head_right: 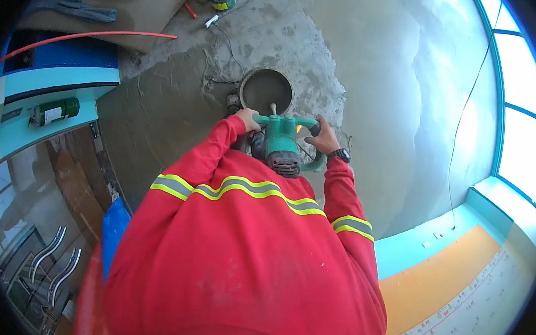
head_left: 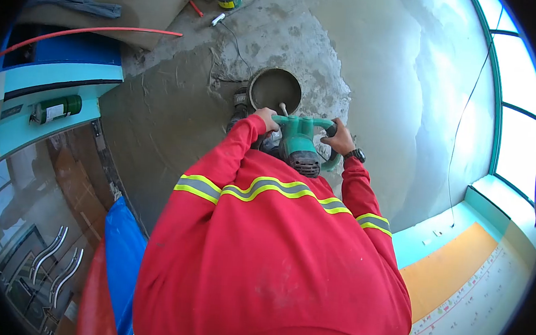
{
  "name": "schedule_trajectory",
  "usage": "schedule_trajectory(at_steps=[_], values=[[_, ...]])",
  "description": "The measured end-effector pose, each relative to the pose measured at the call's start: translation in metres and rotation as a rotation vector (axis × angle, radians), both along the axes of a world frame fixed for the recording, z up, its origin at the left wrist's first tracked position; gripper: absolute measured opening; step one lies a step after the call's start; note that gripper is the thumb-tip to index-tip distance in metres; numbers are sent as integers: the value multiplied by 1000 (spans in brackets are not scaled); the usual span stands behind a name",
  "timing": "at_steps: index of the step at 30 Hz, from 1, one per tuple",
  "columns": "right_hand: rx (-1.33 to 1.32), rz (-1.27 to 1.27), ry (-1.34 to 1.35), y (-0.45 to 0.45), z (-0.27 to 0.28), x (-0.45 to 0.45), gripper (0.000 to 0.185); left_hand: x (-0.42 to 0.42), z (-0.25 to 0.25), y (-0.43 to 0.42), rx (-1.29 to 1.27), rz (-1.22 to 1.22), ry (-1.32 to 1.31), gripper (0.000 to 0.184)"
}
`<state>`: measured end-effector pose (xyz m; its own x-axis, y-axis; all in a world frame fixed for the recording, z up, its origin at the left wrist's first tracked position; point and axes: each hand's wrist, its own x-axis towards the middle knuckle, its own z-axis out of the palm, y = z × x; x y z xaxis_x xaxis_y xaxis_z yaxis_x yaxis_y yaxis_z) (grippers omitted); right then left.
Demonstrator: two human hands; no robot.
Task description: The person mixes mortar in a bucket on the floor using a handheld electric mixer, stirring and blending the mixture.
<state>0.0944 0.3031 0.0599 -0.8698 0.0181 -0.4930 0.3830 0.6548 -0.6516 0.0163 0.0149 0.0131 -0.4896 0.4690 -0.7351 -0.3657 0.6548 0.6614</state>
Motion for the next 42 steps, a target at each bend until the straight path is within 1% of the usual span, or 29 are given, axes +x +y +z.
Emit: schedule_trajectory(at_steps=[3,6,10,12,13,15,16,18,21,27,31,36,42], values=[[6,42,39,1,6,5,62,-2,13,-1,-70,-44,91,15],[4,101,54,1,15,-1,69,-5,35,-3,-114,-15,50,16],[15,209,5,-2,25,-11,76,-3,30,-8,-127,-1,97,17],[5,257,-60,0,25,-20,75,-1,33,-12,-157,18,104,17],[0,276,-98,0,25,-21,74,1,23,-15,-144,31,104,17],[56,297,-39,-5,25,-22,73,5,-5,-18,-116,58,107,17],[85,307,-11,-8,27,-22,73,6,-1,-19,-122,67,82,17],[99,272,0,-15,29,-25,71,4,6,-21,-133,87,33,18],[148,239,38,-21,28,-26,68,2,4,-19,-142,62,50,18],[260,158,115,-28,23,-22,62,-2,27,-15,-135,94,64,17],[356,119,205,-31,18,-17,60,0,15,-13,-131,59,142,18],[349,73,220,-39,24,-13,61,1,8,-13,-155,32,214,20],[409,72,226,-46,27,-14,62,2,13,-14,-140,95,139,18]])
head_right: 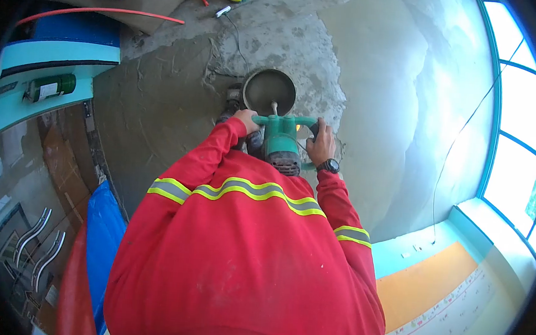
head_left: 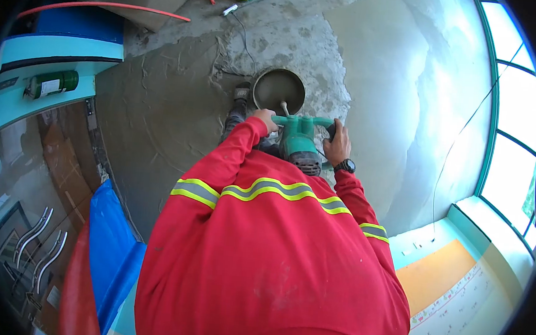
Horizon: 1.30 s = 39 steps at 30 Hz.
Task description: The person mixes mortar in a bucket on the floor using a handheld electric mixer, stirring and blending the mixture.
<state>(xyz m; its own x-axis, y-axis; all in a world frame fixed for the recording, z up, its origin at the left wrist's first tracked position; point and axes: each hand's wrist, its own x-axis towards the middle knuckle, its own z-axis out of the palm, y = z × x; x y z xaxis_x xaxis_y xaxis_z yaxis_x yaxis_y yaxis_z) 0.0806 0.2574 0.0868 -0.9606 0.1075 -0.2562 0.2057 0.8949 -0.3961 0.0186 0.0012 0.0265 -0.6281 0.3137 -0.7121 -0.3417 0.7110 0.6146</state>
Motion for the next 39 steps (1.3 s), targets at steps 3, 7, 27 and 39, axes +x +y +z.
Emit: schedule_trajectory(at_steps=[3,7,27,39], values=[[-18,-2,-20,-1,3,-3,61,1,2,0,-4,20,-18,17],[-53,32,98,7,-8,-1,58,3,-10,0,-13,-17,90,16],[124,693,-358,-6,-36,-94,25,1,9,10,59,-9,-18,19],[-137,497,-623,19,-40,-86,32,-42,-14,18,268,-227,-294,17]])
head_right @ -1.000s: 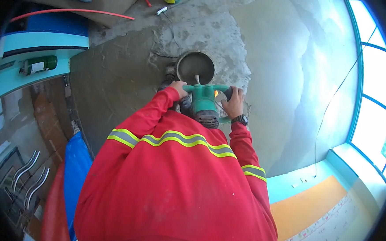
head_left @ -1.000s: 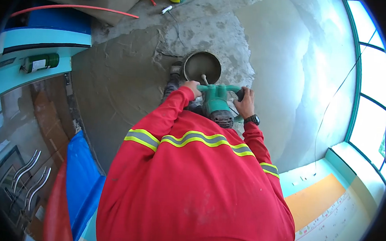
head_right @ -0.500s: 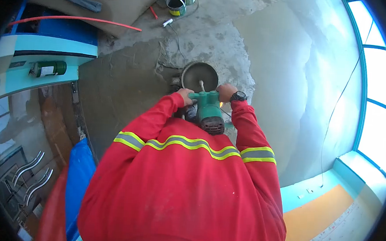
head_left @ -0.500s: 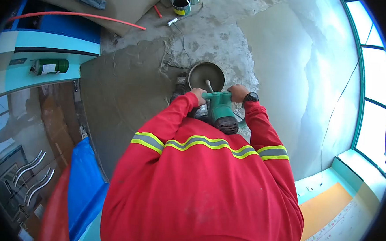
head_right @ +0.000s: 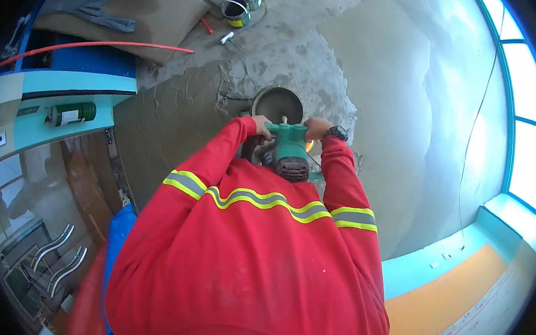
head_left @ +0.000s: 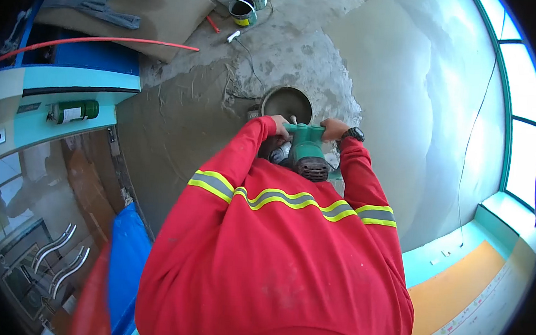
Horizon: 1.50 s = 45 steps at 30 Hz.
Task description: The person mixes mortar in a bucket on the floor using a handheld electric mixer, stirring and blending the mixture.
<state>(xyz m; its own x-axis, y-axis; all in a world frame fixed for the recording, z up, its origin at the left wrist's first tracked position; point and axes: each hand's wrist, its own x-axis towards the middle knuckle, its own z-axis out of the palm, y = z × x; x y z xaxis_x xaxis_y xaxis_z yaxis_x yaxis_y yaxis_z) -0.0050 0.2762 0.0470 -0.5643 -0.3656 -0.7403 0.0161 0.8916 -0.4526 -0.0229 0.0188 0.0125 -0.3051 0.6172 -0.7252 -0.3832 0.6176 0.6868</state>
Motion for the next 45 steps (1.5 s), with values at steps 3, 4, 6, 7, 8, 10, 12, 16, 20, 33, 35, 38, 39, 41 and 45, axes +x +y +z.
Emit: schedule_trajectory(at_steps=[3,4,6,7,8,10,12,16,20,33,35,38,39,41,45], values=[[-123,-186,-214,12,-7,2,34,-4,0,7,-43,-23,74,18],[-176,-253,-266,14,-10,5,37,-4,-1,9,-67,-37,119,18],[-95,-392,-191,3,15,5,54,-9,3,14,-159,-56,201,19],[-47,-466,-159,-6,27,13,64,-11,8,14,-199,-71,202,21],[25,-446,-60,-14,25,19,69,-14,15,14,-241,-88,194,24],[171,-391,159,-27,20,12,81,-25,26,8,-189,-80,248,20],[208,-407,196,-36,11,9,83,-31,25,1,-182,-82,250,18],[239,-409,191,-56,7,-8,83,-49,10,-19,-167,-133,264,21],[225,-442,212,-79,4,-28,83,-80,-8,-40,-141,-217,312,22],[-86,-837,-469,-108,22,-26,61,-81,-8,-67,-153,-378,423,28],[-36,-821,-503,-109,21,-31,61,-80,1,-69,-186,-372,420,32],[59,-738,-399,-111,18,-31,63,-81,9,-71,-220,-337,401,31],[84,-723,-346,-111,9,-26,65,-81,12,-69,-256,-358,414,25],[145,-574,-254,-106,-1,-22,61,-80,8,-67,-243,-397,409,25],[200,-420,18,-92,-13,-3,39,-88,5,-46,-251,-535,87,23]])
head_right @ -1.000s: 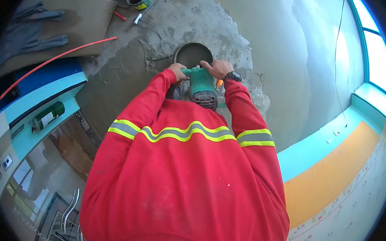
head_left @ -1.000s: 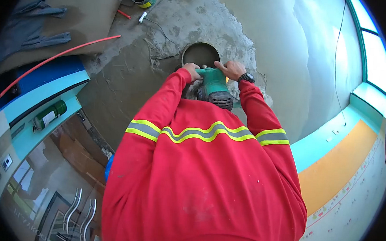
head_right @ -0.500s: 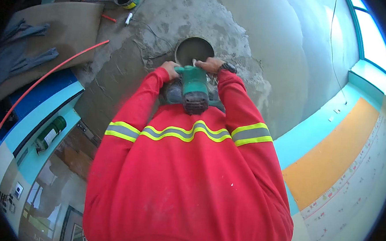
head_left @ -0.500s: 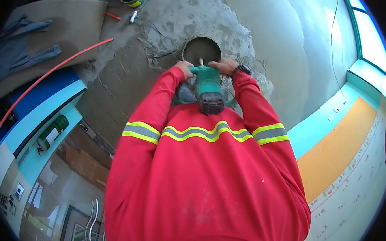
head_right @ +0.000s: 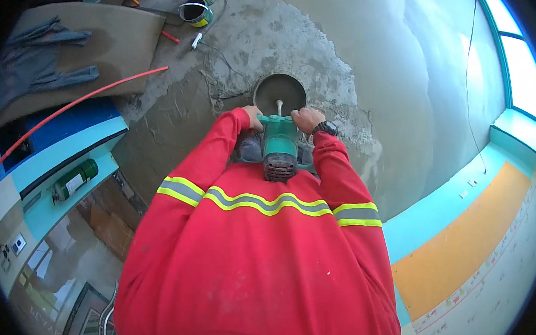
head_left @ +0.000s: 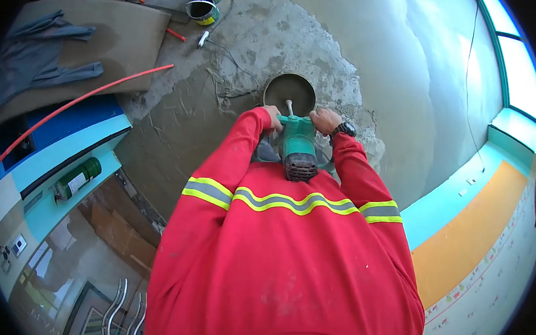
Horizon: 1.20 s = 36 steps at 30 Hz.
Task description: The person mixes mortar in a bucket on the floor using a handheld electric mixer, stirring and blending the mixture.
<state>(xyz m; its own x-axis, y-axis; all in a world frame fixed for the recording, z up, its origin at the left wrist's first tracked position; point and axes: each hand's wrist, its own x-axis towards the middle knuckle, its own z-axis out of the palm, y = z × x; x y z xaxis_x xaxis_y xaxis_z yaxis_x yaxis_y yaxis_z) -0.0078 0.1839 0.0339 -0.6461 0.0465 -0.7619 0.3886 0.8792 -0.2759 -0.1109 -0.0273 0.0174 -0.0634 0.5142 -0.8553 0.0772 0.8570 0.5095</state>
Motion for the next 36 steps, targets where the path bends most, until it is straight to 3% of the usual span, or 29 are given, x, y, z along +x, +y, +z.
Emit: schedule_trajectory(at_steps=[3,6,9,11,15,18,21,22,25,28,31,36], values=[[-22,129,45,10,30,-2,35,7,8,24,9,35,-82,21],[-23,306,231,34,-7,13,28,19,2,39,-53,59,-3,21],[-44,427,347,46,-4,10,22,27,-3,45,-65,84,145,20],[-48,411,253,49,-5,7,29,34,-7,45,-62,48,237,21],[-39,385,134,44,23,-16,37,53,-33,29,-53,319,123,25],[0,440,97,36,20,-34,41,81,-56,19,116,341,239,21],[-8,412,121,32,14,-39,48,106,-20,29,-8,576,115,18],[-5,434,128,30,14,-41,48,108,-19,27,63,601,94,17],[31,449,133,20,10,-43,47,109,-20,22,43,630,85,18],[24,441,160,16,11,-42,46,114,-35,14,159,533,339,23],[60,436,170,15,12,-39,45,112,-47,14,36,562,177,28],[115,321,214,32,-6,-16,43,94,-25,24,110,403,325,27]])
